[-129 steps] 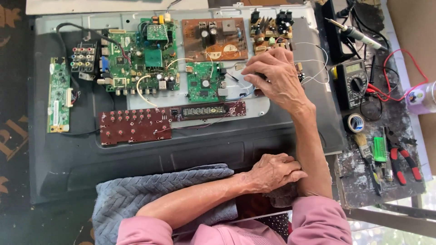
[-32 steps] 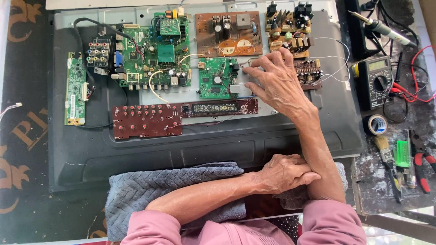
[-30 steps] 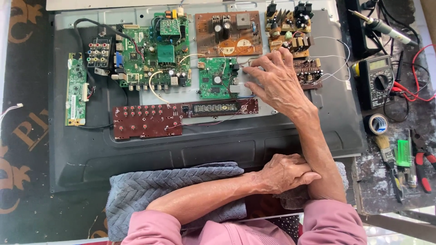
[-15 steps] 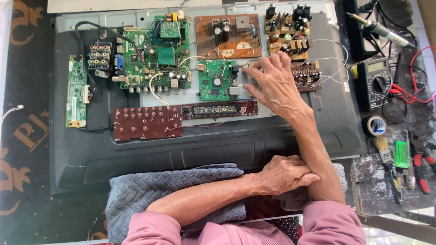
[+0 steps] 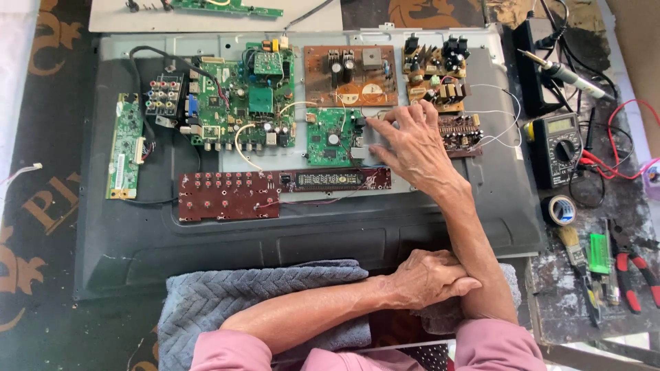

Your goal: The person is repairing a television by inspecting and manipulating wires and components on various internal circuit boards.

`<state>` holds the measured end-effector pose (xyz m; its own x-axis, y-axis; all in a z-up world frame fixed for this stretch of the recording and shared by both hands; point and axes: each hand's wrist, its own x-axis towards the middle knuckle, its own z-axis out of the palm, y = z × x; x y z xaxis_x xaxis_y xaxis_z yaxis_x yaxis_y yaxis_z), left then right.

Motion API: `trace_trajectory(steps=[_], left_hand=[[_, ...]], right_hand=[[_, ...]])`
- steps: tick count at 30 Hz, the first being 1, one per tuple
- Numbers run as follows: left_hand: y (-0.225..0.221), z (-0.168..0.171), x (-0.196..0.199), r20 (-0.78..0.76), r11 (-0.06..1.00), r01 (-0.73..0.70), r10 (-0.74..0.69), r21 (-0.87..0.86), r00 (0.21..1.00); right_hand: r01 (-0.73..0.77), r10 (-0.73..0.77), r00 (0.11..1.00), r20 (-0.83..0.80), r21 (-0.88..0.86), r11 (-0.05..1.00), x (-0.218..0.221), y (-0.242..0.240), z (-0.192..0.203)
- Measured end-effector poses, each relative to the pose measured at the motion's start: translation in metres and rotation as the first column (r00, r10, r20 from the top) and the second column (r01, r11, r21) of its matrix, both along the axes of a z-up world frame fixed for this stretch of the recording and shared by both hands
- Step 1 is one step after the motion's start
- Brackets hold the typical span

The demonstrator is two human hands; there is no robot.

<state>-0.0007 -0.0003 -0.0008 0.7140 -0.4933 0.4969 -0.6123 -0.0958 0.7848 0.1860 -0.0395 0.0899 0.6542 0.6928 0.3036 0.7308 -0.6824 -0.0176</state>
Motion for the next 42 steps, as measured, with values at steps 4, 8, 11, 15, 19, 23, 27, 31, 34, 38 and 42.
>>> trace_trajectory(steps=[4,8,11,15,19,23,27,31,34,38,42], left_hand=[[-0.001,0.001,0.001,-0.009,1.0,-0.008,0.008,0.003,1.0],[-0.003,-0.003,0.001,0.022,0.999,-0.039,0.039,0.004,0.999],[-0.002,-0.001,0.001,0.022,0.999,-0.035,0.035,-0.011,0.999],[0.0,0.002,0.001,-0.011,1.0,-0.015,0.016,0.027,1.0],[0.0,0.003,0.001,0.011,1.0,-0.013,0.013,0.006,1.0],[-0.001,0.002,0.001,0.014,0.999,-0.007,0.006,0.05,1.0],[-0.003,0.001,0.002,0.038,0.996,-0.082,0.084,-0.039,0.996],[-0.003,0.004,0.001,0.022,0.993,-0.098,0.1,-0.062,0.995],[-0.003,0.005,0.0,0.007,0.992,-0.097,0.097,-0.076,0.995],[0.0,0.012,0.003,-0.005,0.993,-0.074,0.074,-0.093,0.997],[0.002,0.008,0.002,-0.013,0.993,-0.056,0.055,-0.102,0.998]], right_hand=[[0.005,-0.005,1.0,0.012,-0.008,1.0,0.001,-0.001,-0.001],[0.028,-0.028,1.0,0.015,-0.025,0.999,0.003,0.001,-0.004],[0.018,-0.017,0.999,0.038,-0.042,0.999,0.004,-0.001,-0.008],[0.007,-0.007,0.998,0.064,-0.002,1.0,0.003,-0.002,0.0],[-0.019,0.019,1.0,-0.007,0.043,0.999,0.0,0.0,0.006],[0.037,-0.027,0.993,-0.116,0.084,0.996,0.001,0.0,0.016],[0.062,-0.022,0.989,-0.144,0.278,0.958,0.016,-0.027,0.006],[0.087,-0.034,0.989,-0.146,0.375,0.923,0.018,-0.041,0.01],[0.073,0.01,0.979,-0.204,0.396,0.915,0.01,-0.033,0.019],[-0.017,0.108,0.967,-0.229,0.364,0.931,-0.006,-0.009,0.028],[-0.074,0.153,0.963,-0.22,0.332,0.94,-0.011,0.011,0.028]])
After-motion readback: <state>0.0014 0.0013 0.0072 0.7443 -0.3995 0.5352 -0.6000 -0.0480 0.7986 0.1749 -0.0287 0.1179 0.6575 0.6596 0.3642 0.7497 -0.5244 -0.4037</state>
